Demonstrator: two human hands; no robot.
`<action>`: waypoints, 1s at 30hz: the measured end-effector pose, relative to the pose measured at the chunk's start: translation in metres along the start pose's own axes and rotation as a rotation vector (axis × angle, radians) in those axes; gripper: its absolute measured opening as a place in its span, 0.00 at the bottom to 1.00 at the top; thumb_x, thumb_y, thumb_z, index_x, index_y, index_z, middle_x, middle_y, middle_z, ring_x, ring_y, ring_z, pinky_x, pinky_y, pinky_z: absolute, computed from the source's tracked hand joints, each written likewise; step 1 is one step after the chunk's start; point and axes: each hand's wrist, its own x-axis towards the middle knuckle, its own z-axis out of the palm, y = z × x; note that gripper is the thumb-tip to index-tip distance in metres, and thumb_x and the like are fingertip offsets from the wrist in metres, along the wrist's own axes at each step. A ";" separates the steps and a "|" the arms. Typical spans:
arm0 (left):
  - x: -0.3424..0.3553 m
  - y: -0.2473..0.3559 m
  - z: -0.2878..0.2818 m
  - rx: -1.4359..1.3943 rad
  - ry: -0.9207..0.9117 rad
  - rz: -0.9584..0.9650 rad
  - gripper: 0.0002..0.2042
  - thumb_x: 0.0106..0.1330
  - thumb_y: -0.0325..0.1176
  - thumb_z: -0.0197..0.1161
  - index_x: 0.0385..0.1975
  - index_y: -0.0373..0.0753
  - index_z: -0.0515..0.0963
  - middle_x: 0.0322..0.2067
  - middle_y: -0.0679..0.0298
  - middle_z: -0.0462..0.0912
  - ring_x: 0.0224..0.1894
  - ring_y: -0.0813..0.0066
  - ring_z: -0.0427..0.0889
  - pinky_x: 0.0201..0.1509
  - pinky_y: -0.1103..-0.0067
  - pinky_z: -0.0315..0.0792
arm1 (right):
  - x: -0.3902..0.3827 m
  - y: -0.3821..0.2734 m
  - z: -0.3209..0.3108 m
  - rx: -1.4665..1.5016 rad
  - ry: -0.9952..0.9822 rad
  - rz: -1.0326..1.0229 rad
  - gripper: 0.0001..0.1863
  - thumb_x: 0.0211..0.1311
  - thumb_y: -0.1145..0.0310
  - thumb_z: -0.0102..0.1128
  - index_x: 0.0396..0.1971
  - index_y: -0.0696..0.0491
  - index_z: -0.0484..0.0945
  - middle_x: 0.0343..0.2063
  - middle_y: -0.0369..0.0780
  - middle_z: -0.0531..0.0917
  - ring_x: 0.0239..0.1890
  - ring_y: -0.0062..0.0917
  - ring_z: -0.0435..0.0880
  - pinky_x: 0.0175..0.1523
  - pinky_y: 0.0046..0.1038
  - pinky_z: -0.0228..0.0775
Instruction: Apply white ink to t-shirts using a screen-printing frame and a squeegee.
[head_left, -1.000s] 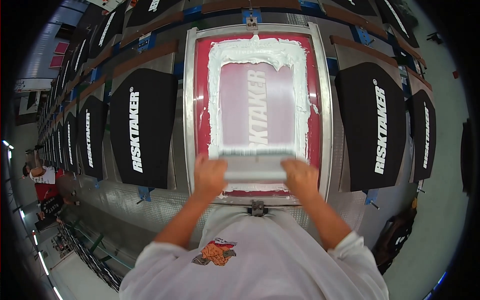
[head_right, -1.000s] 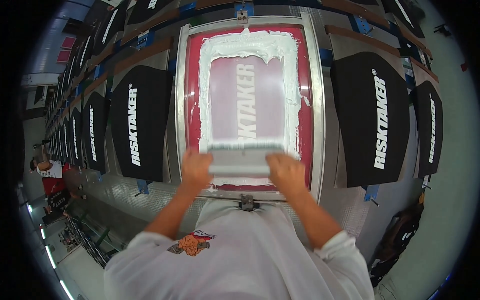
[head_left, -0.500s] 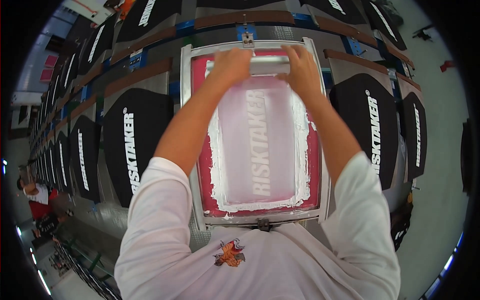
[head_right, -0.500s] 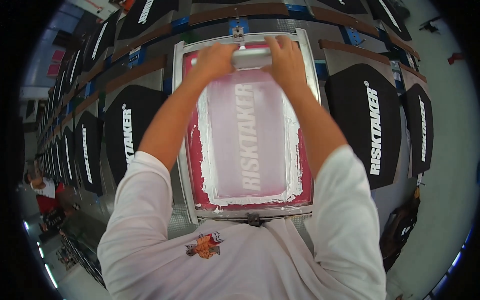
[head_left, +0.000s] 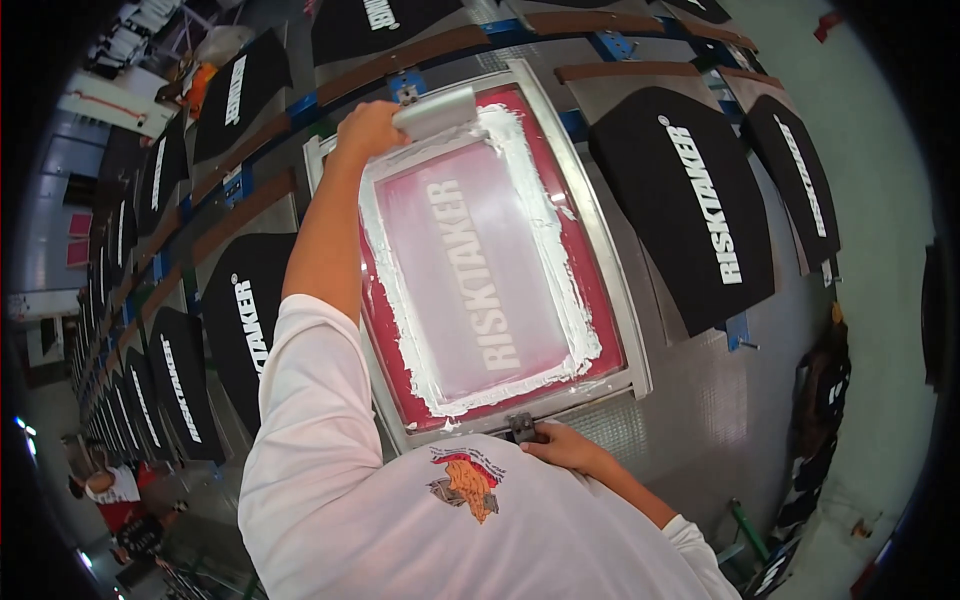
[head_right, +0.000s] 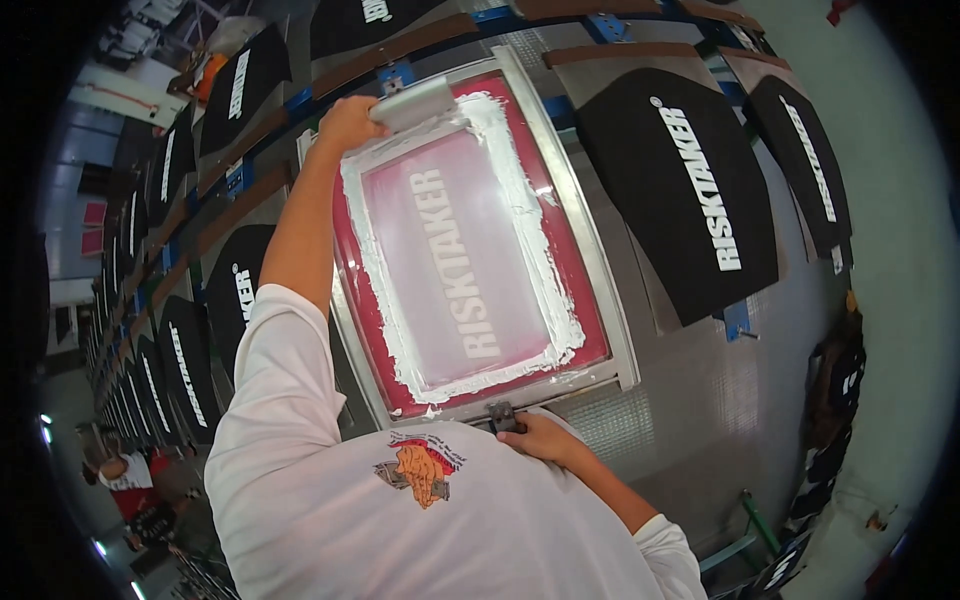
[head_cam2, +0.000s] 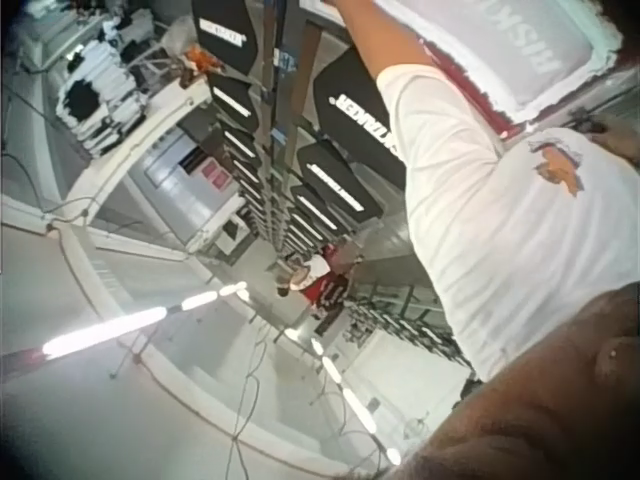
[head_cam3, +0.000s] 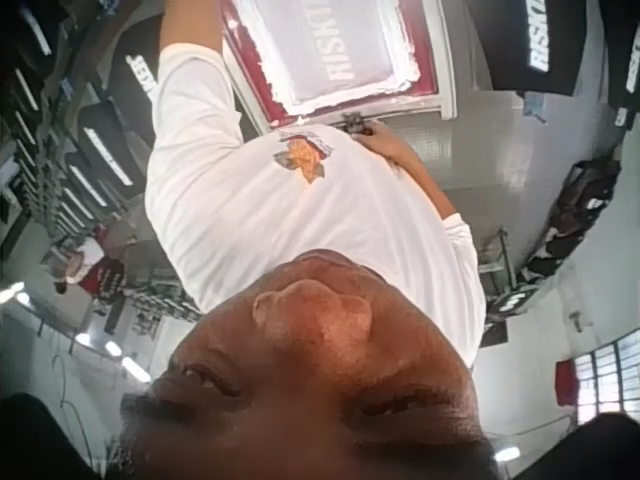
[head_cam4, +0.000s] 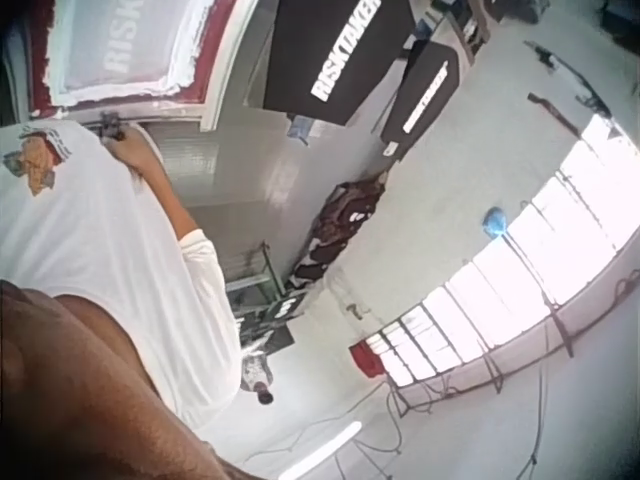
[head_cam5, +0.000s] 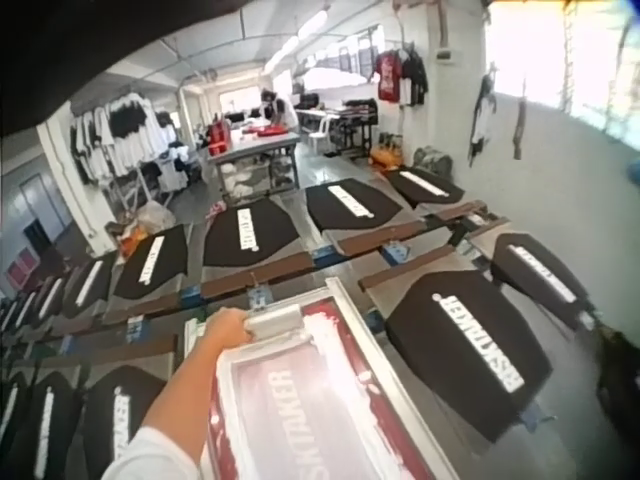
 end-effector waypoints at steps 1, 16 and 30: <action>-0.007 0.007 0.002 0.010 -0.018 -0.057 0.20 0.44 0.40 0.71 0.41 0.50 0.81 0.39 0.60 0.82 0.43 0.59 0.80 0.47 0.68 0.73 | 0.002 0.002 0.000 -0.193 0.011 -0.054 0.17 0.56 0.60 0.62 0.38 0.59 0.79 0.24 0.35 0.80 0.26 0.20 0.75 0.34 0.26 0.68; -0.343 0.183 0.088 0.027 0.084 -0.025 0.14 0.50 0.24 0.54 0.36 0.46 0.77 0.30 0.60 0.78 0.34 0.57 0.79 0.34 0.63 0.74 | 0.012 0.007 0.003 -0.498 0.196 -0.260 0.17 0.52 0.58 0.63 0.35 0.56 0.81 0.29 0.50 0.82 0.36 0.43 0.81 0.44 0.39 0.71; -0.300 0.107 0.008 -0.383 -0.037 -0.514 0.28 0.54 0.51 0.64 0.39 0.27 0.76 0.30 0.45 0.81 0.33 0.56 0.83 0.39 0.68 0.74 | -0.023 -0.008 -0.023 -0.488 0.104 -0.325 0.18 0.54 0.57 0.58 0.33 0.58 0.80 0.28 0.50 0.82 0.35 0.43 0.81 0.42 0.39 0.71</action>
